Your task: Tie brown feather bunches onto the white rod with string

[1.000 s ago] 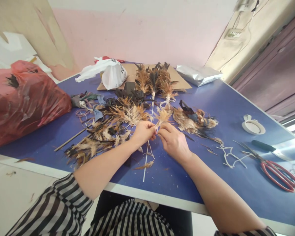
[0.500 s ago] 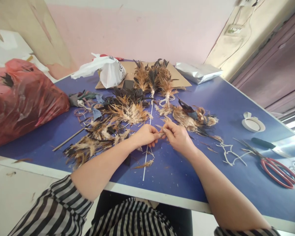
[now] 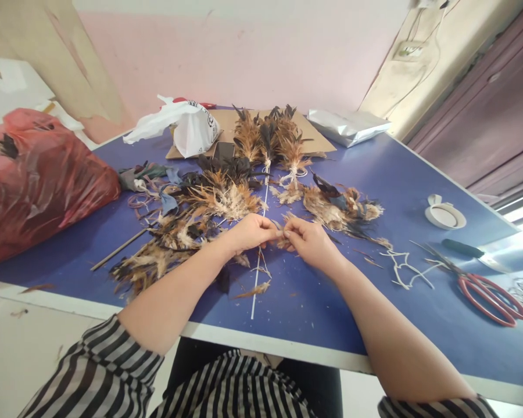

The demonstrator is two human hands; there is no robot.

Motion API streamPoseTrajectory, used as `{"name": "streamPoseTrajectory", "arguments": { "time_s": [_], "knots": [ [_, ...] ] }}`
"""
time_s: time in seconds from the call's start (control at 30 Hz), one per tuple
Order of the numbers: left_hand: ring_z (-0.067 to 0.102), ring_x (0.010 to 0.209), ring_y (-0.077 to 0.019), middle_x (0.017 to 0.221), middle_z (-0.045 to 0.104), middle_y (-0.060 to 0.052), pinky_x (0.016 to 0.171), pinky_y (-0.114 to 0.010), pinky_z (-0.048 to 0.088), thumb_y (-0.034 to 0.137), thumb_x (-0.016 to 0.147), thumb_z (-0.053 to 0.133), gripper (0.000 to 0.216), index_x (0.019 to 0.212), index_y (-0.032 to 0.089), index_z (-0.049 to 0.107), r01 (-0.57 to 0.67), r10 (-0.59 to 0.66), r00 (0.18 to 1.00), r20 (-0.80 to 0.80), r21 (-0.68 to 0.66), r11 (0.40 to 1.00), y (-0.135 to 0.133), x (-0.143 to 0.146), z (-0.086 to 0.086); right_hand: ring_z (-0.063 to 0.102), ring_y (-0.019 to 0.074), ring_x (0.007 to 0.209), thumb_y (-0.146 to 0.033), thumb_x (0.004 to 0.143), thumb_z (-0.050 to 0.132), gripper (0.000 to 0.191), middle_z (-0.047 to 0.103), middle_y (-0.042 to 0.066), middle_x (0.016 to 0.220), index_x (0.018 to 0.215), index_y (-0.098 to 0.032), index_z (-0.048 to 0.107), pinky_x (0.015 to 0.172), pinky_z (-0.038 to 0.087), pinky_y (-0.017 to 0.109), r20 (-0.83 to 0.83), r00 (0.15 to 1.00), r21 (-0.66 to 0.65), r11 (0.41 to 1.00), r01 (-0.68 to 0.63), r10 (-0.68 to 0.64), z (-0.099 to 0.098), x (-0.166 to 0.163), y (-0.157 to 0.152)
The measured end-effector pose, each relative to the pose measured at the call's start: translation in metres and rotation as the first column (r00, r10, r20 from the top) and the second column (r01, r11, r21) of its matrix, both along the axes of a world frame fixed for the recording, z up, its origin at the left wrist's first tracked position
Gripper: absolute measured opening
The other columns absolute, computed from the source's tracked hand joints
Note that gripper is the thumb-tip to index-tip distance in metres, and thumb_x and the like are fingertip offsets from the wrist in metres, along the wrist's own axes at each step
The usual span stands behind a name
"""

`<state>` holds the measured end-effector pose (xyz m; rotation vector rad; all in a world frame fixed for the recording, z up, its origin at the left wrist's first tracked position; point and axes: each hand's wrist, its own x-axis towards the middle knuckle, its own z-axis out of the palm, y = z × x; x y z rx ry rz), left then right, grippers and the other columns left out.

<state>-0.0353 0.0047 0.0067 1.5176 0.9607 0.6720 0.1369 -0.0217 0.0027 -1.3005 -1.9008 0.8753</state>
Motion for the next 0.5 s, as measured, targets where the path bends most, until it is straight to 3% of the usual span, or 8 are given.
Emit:
{"name": "streamPoseTrajectory", "arguments": {
  "time_s": [0.13, 0.27, 0.37, 0.5],
  "knots": [
    [0.055, 0.056, -0.0065, 0.068, 0.063, -0.005, 0.045, -0.014, 0.041, 0.025, 0.065, 0.068, 0.018, 0.072, 0.008, 0.066, -0.028, 0.106, 0.95, 0.293, -0.261, 0.965, 0.0017, 0.0061, -0.0077, 0.064, 0.0159, 0.059, -0.026, 0.077, 0.05, 0.01, 0.062, 0.001, 0.062, 0.069, -0.02, 0.049, 0.055, 0.053, 0.028, -0.162, 0.987, -0.128, 0.992, -0.006, -0.015, -0.0013, 0.0021, 0.0032],
    [0.058, 0.055, -0.0057, 0.076, 0.065, -0.007, 0.045, -0.013, 0.044, 0.018, 0.071, 0.064, 0.01, 0.073, 0.007, 0.064, 0.028, 0.194, 0.884, 0.426, -0.462, 0.886, 0.0038, 0.0071, -0.0107, 0.065, 0.016, 0.061, -0.03, 0.077, 0.052, 0.013, 0.06, -0.001, 0.06, 0.072, -0.019, 0.049, 0.056, 0.055, 0.029, -0.264, 0.962, -0.176, 0.984, 0.023, -0.069, 0.0008, 0.0034, 0.0047],
    [0.06, 0.055, -0.0071, 0.075, 0.065, -0.006, 0.045, -0.013, 0.046, 0.017, 0.073, 0.062, 0.01, 0.073, 0.008, 0.063, 0.079, 0.179, 0.872, 0.455, -0.492, 0.867, 0.0044, 0.0068, -0.0115, 0.065, 0.0157, 0.06, -0.033, 0.077, 0.052, 0.015, 0.06, 0.0, 0.063, 0.076, -0.019, 0.05, 0.054, 0.055, 0.028, -0.291, 0.954, -0.187, 0.982, 0.022, -0.077, 0.0028, 0.0028, 0.0039],
    [0.058, 0.051, -0.0054, 0.067, 0.063, -0.005, 0.048, -0.013, 0.047, 0.017, 0.068, 0.067, 0.013, 0.073, 0.006, 0.064, 0.067, 0.151, 0.896, 0.417, -0.462, 0.884, 0.0021, 0.0077, -0.011, 0.064, 0.0151, 0.058, -0.035, 0.078, 0.051, 0.016, 0.061, 0.0, 0.063, 0.078, -0.019, 0.05, 0.052, 0.054, 0.027, -0.272, 0.96, -0.176, 0.984, 0.009, -0.058, 0.0029, 0.0017, 0.0022]
  ]
}}
